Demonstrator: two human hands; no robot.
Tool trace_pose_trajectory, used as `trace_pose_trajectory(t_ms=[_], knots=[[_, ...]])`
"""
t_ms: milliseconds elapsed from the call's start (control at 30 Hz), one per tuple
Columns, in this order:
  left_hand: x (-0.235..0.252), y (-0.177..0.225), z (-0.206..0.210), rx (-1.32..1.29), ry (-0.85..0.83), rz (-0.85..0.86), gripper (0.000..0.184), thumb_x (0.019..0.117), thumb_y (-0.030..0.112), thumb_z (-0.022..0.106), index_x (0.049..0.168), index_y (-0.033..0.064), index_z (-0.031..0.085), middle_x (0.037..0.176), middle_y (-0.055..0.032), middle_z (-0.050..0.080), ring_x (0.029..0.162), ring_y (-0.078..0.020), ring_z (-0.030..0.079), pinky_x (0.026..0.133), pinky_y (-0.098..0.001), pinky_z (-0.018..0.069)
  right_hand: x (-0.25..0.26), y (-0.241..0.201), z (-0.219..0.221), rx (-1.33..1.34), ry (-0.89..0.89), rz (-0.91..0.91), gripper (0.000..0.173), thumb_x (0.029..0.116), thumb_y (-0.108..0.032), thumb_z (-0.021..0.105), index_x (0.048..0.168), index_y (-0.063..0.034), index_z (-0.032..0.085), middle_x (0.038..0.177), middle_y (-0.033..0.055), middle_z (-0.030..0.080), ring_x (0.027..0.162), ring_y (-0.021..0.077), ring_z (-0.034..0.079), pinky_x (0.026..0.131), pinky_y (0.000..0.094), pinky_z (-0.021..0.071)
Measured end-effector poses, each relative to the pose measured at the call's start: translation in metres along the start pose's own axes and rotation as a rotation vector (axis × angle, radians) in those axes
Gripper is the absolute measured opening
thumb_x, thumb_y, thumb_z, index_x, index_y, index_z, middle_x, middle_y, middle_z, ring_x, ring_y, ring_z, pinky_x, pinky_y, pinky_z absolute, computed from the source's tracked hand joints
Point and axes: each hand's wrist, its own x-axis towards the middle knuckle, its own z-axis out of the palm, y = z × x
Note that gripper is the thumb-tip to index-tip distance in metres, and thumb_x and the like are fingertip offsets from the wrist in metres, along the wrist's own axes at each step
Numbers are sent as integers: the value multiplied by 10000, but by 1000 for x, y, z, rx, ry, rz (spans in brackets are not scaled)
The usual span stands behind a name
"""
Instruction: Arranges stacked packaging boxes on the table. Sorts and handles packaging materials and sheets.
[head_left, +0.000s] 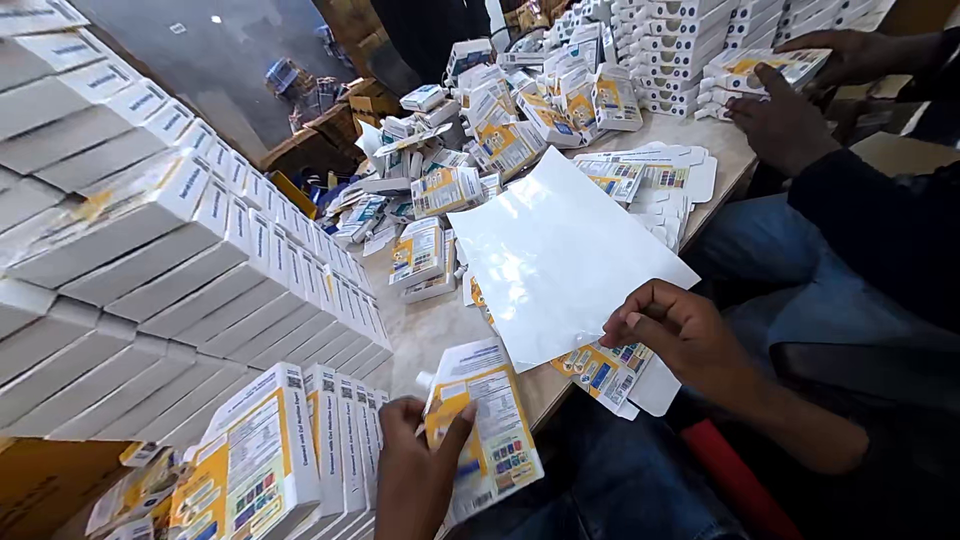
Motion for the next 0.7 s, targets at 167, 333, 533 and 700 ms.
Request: trace_pose_trajectory(t_ms=[167,333,533,700], knots=[[-75,-6,-19,-199,33,114,430,906,72,744,1144,-57,410,1076,-100,567,834,-94,693,704,-274,647,-10,-6,16,-119,-121,-245,92,976,-138,565,1020,-117,642,1032,-14,735,882,102,716,727,264,630],[-134,-32,9,-476,-30,130,495,845,37,810,1138,65,412,1112,0,611,935,-71,686,785,-301,640,-39,-9,47,-85,-455,-366,166,1006,-145,555,1063,-37,667,1159,43,722,1040,86,694,873,262,607],[-163,-33,40,-589,-82,-3,561,880,-50,715,1270,-38,312,1196,-116,541,920,-125,701,786,-323,647,-73,11,52,-73,-633,-232,235,1034,-109,491,1146,23,650,1248,128,704,1241,189,646,1063,356,539],[-137,-35,42,-346,-190,166,547,995,221,666,1416,-62,460,1343,-160,575,1099,-177,660,861,-321,617,-85,13,57,-103,-625,-200,227,1043,-119,474,1128,11,640,1230,109,707,1274,217,627,1143,424,487]])
